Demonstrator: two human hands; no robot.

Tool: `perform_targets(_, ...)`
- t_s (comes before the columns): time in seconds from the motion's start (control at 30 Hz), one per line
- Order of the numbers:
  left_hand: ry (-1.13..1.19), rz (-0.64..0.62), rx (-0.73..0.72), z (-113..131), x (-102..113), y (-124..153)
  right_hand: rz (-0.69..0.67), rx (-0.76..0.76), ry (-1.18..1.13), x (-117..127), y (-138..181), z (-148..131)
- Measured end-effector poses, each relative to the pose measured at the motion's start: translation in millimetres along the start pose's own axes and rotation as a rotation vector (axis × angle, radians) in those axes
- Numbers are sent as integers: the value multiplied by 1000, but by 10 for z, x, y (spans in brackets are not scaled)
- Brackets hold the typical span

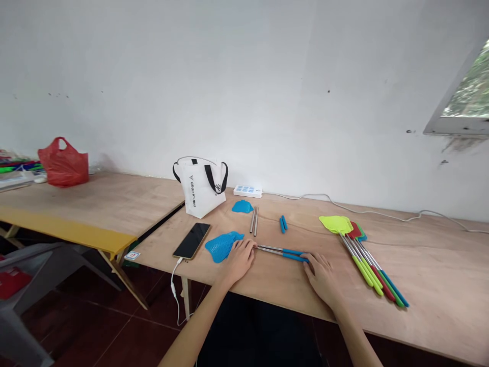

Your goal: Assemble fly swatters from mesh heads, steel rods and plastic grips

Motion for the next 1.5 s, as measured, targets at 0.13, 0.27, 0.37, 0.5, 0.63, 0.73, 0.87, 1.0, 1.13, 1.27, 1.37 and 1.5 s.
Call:
perform_targets(0.13,52,17,1,14,40,-14,-2,5,3,-1,-1,5)
perform_targets(0.27,99,97,29,-70,172,-29,-3,7,-17,0,-3,15)
perform_targets(0.37,19,100,172,-264,288,18,-13,-4,-38,5,-2,3)
perform_targets(0.5,-88,-109,439,-594,358,164,-7,-11,-51,12,-2,-34)
perform_targets(0.63,-67,-189,508,-758,396,224,6,0,-45,13,-7,-48)
perform_targets(0.73,-134,-169,532,-757,451,190,-3,6,-65,21,-14,-47)
perform_targets(0.87,-97,-149,535,-732,479,159,-5,4,-67,47,-15,-78)
perform_targets(1.0,-51,-87,469,-767,441,167,-7,40,-22,52,-1,-122)
perform_targets(1.13,-62,17,414,-790,489,160,49,-16,17,51,7,-104)
perform_targets(1.27,-34,38,421,-741,627,133,76,6,68,71,9,-166)
perform_targets(1.37,26,15,384,-669,700,115,48,94,86,70,28,-354)
perform_targets(1.5,219,67,270,-549,750,123,-14,244,110,11,99,-741)
Point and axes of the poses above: each hand's wrist, its own y-axis away from the middle knuckle, its own x-axis out of the back of the hand, z = x × y, the point moved 2 cm from there along -y, towards the middle knuckle, and after that the axes turned 4 degrees about -x, right-handed, at the moved point
